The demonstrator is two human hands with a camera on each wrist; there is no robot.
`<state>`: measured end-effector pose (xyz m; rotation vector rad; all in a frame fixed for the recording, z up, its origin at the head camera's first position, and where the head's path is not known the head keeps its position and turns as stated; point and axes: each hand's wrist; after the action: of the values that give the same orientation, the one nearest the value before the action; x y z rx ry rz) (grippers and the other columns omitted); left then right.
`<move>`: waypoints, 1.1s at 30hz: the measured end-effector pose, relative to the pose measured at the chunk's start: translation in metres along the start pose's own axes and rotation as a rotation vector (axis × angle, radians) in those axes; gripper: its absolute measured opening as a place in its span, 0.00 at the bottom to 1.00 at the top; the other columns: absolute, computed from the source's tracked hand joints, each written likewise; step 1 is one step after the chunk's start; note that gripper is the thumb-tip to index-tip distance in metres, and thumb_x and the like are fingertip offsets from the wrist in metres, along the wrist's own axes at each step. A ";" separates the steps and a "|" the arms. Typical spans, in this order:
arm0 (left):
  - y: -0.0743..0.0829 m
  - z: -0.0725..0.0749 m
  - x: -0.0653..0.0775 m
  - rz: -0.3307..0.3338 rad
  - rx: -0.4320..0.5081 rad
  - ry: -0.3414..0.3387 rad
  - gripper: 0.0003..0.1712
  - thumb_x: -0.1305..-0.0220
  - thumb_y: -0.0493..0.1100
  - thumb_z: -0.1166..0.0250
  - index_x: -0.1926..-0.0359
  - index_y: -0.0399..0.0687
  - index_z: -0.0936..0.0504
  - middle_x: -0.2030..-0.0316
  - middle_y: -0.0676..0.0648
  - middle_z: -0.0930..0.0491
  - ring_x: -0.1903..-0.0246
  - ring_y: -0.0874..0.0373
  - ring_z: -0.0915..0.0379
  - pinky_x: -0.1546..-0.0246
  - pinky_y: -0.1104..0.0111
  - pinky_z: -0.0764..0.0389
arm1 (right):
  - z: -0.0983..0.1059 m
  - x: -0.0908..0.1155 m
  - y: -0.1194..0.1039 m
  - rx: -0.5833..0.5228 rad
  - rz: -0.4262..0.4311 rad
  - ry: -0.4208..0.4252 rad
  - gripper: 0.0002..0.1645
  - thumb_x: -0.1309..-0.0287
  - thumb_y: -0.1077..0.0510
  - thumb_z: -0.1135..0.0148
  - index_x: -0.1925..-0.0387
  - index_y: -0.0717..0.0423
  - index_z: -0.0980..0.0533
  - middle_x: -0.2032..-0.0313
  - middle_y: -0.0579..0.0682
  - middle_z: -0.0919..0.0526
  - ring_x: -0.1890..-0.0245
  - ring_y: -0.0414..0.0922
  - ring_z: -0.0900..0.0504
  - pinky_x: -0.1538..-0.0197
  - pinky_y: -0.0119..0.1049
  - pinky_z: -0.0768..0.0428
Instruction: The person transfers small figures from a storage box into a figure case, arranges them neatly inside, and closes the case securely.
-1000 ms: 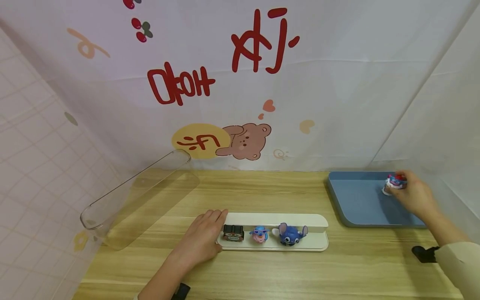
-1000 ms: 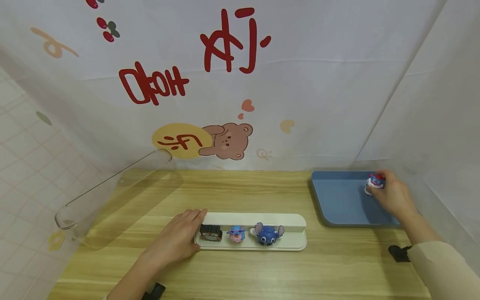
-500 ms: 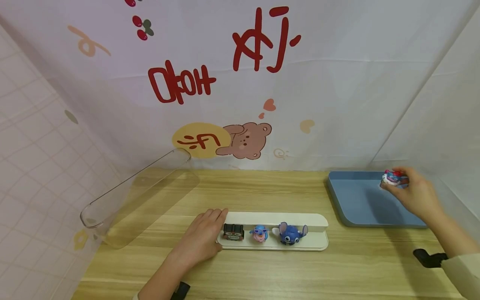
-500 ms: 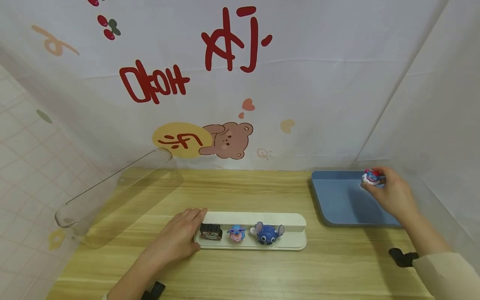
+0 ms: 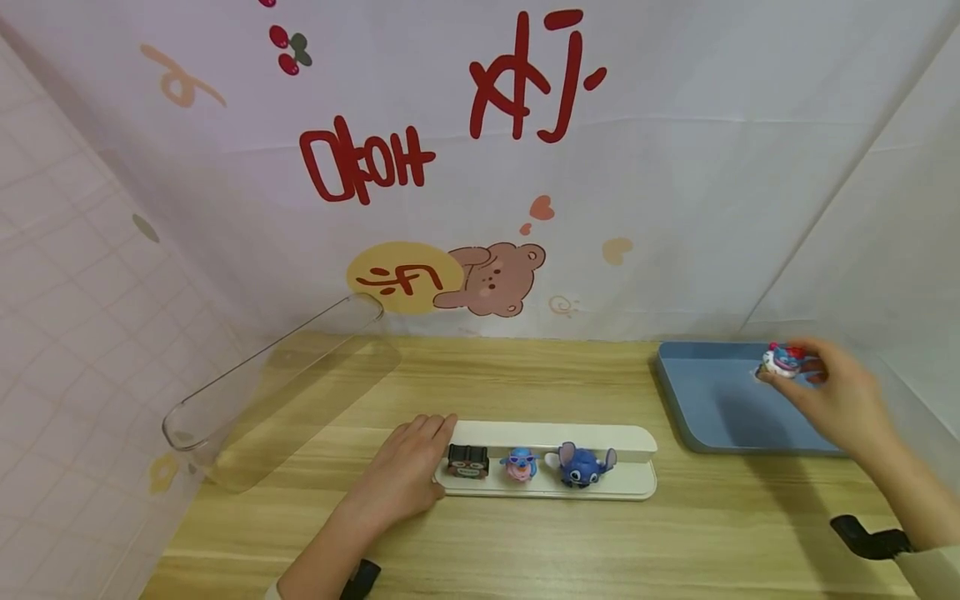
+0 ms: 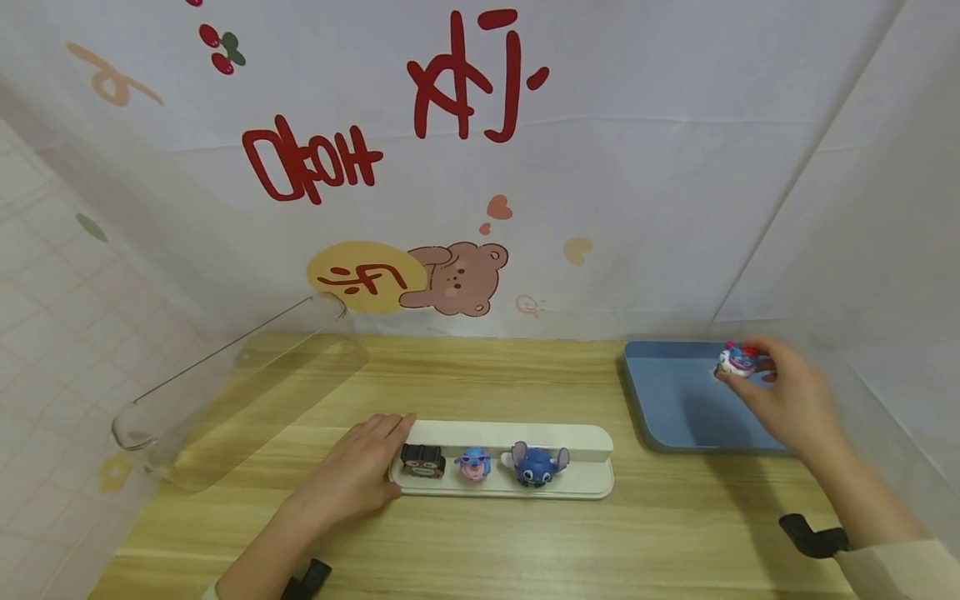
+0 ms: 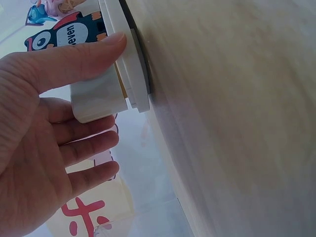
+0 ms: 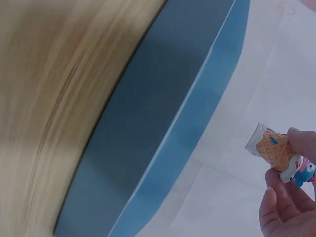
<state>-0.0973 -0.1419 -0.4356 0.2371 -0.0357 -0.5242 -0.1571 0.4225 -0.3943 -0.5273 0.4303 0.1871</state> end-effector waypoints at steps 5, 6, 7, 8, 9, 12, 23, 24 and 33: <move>0.000 0.000 0.000 -0.003 0.004 0.004 0.57 0.55 0.41 0.14 0.26 0.32 0.32 0.37 0.39 0.24 0.36 0.43 0.29 0.35 0.47 0.26 | -0.003 0.003 -0.012 -0.015 0.083 0.053 0.36 0.58 0.71 0.17 0.45 0.70 0.23 0.60 0.63 0.18 0.62 0.15 0.32 0.60 0.09 0.32; 0.000 0.000 0.000 -0.003 0.005 0.004 0.57 0.55 0.41 0.14 0.26 0.32 0.32 0.37 0.39 0.24 0.36 0.43 0.29 0.35 0.47 0.26 | -0.003 0.004 -0.015 -0.017 0.102 0.062 0.36 0.59 0.72 0.16 0.45 0.70 0.22 0.60 0.63 0.18 0.61 0.15 0.32 0.60 0.09 0.32; 0.000 0.001 -0.001 -0.002 0.005 0.002 0.57 0.55 0.41 0.14 0.26 0.33 0.32 0.37 0.39 0.24 0.36 0.43 0.29 0.35 0.47 0.26 | -0.004 0.005 -0.017 -0.015 0.115 0.069 0.37 0.61 0.73 0.16 0.45 0.70 0.22 0.60 0.63 0.18 0.61 0.14 0.32 0.59 0.08 0.32; 0.000 0.001 -0.001 -0.002 0.006 0.001 0.57 0.55 0.41 0.14 0.26 0.33 0.32 0.37 0.39 0.24 0.36 0.43 0.29 0.35 0.47 0.26 | -0.004 0.005 -0.020 -0.011 0.124 0.075 0.38 0.62 0.73 0.16 0.46 0.70 0.22 0.60 0.63 0.17 0.60 0.14 0.32 0.59 0.08 0.32; 0.000 0.001 -0.001 0.000 0.007 0.000 0.57 0.55 0.41 0.14 0.26 0.33 0.32 0.36 0.39 0.24 0.36 0.43 0.29 0.35 0.47 0.26 | -0.004 0.005 -0.023 -0.008 0.129 0.076 0.38 0.63 0.73 0.16 0.46 0.70 0.22 0.60 0.63 0.17 0.60 0.14 0.32 0.58 0.08 0.32; 0.000 0.001 0.000 0.004 0.014 -0.002 0.57 0.55 0.41 0.14 0.26 0.32 0.32 0.36 0.39 0.24 0.36 0.43 0.29 0.34 0.47 0.27 | -0.005 0.007 -0.032 -0.009 0.109 0.073 0.37 0.62 0.72 0.16 0.45 0.68 0.21 0.60 0.63 0.16 0.60 0.13 0.33 0.59 0.08 0.32; 0.000 0.001 0.001 0.002 0.023 0.002 0.56 0.55 0.40 0.14 0.26 0.33 0.32 0.37 0.40 0.24 0.37 0.44 0.29 0.35 0.47 0.26 | -0.014 0.023 -0.061 -0.036 0.152 0.091 0.39 0.62 0.71 0.16 0.43 0.65 0.20 0.53 0.20 0.28 0.58 0.16 0.32 0.58 0.11 0.31; 0.000 0.000 0.001 0.001 0.021 0.003 0.56 0.55 0.40 0.14 0.26 0.33 0.32 0.37 0.40 0.24 0.37 0.44 0.29 0.35 0.47 0.26 | -0.014 0.024 -0.064 -0.041 0.147 0.086 0.39 0.61 0.71 0.16 0.42 0.65 0.20 0.53 0.20 0.28 0.57 0.16 0.32 0.59 0.12 0.31; 0.001 0.001 0.001 0.007 0.021 -0.004 0.56 0.53 0.40 0.15 0.26 0.33 0.32 0.36 0.39 0.25 0.35 0.43 0.30 0.33 0.47 0.27 | -0.017 0.032 -0.081 -0.056 0.135 0.081 0.40 0.62 0.71 0.16 0.42 0.63 0.20 0.55 0.19 0.27 0.57 0.17 0.30 0.58 0.15 0.31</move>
<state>-0.0961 -0.1423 -0.4343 0.2563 -0.0458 -0.5172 -0.1122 0.3471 -0.3859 -0.5624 0.5416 0.3092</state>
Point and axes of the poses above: each hand's wrist, its own x-axis away from the middle knuckle, its own z-axis out of the back of the hand, y = z × x
